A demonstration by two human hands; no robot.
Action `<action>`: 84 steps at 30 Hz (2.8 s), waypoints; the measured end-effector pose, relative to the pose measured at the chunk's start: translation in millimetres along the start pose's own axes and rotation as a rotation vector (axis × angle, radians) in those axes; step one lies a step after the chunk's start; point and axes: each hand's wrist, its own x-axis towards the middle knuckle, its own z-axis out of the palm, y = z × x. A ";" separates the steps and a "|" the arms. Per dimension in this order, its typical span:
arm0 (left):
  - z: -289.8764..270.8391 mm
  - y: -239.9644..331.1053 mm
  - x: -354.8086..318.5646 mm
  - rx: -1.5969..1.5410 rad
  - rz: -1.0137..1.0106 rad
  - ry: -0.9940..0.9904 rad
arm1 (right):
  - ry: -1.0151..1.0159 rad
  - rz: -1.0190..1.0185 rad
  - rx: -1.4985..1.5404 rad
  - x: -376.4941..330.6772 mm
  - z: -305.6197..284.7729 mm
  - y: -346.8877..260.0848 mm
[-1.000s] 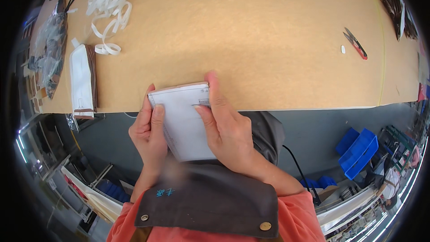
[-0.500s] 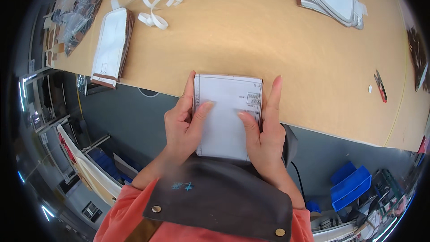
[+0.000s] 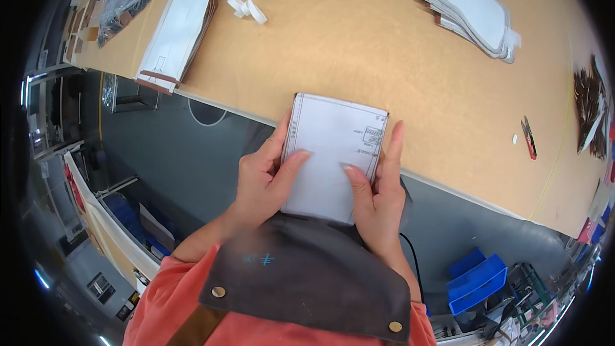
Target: The person assembles small pouches by hand at a workbench. They insert white elastic straps into the top edge of white fabric pouches, fold the edges over, and press them flat. The person handles the pouches one at a time, stacking the finished units on the table.
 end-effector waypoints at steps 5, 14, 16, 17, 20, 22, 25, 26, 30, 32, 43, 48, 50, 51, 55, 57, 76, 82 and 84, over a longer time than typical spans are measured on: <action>-11.9 10.0 -15.5 0.143 0.047 -0.047 | -0.007 -0.046 -0.093 -16.3 -2.5 11.5; -11.9 14.2 -33.1 0.206 0.111 -0.047 | 0.041 -0.066 -0.155 -39.1 -3.3 9.6; -10.1 7.0 -36.0 0.098 0.102 -0.011 | 0.029 -0.008 0.064 -42.4 -3.3 11.8; -9.9 7.4 -39.0 0.080 0.076 -0.022 | 0.037 -0.002 0.141 -43.6 -4.0 17.0; -13.8 6.9 -47.9 0.112 0.064 -0.033 | 0.010 -0.022 -0.098 -50.3 -7.1 18.6; -12.7 3.8 -53.3 0.247 0.145 -0.003 | 0.024 -0.059 -0.306 -57.0 -7.2 19.1; -9.8 6.8 -56.3 0.195 0.076 0.003 | 0.098 -0.165 -0.466 -62.4 -6.0 20.4; -11.7 6.8 -57.2 0.163 0.065 0.022 | 0.106 -0.159 -0.457 -63.2 -4.9 19.9; -12.4 12.0 -54.1 0.016 0.175 0.053 | 0.060 -0.058 0.098 -62.7 -7.3 -0.8; -14.5 27.3 -49.3 0.085 0.295 0.046 | -0.011 -0.019 0.429 -54.6 -17.5 -3.0; 11.4 68.2 -40.0 0.224 0.931 0.071 | -0.184 -0.330 0.809 -29.5 -41.2 48.7; 7.9 68.4 -44.1 0.245 0.943 0.090 | -0.166 -0.290 0.816 -36.3 -34.0 54.2; 6.3 66.9 -43.3 0.255 0.966 0.106 | -0.186 -0.294 0.810 -36.0 -34.1 57.4; 4.8 65.2 -42.8 0.272 0.967 0.107 | -0.205 -0.303 0.809 -34.9 -34.2 60.0; -2.4 64.6 -30.1 0.312 0.944 0.143 | -0.143 -0.239 0.744 -38.6 -25.3 51.8; -11.3 81.6 -23.9 0.306 0.874 0.185 | -0.049 -0.206 0.770 -37.3 -20.4 36.7; 31.4 66.1 12.2 -1.330 -0.144 -0.105 | -0.042 -0.296 0.947 -23.9 35.5 -44.0; -54.1 66.7 25.4 -1.100 -0.112 -0.090 | 0.029 -0.198 0.632 -29.0 -42.2 11.6; -65.4 55.3 19.8 -1.000 -0.154 -0.143 | -0.054 -0.193 0.594 -27.1 -41.2 -19.3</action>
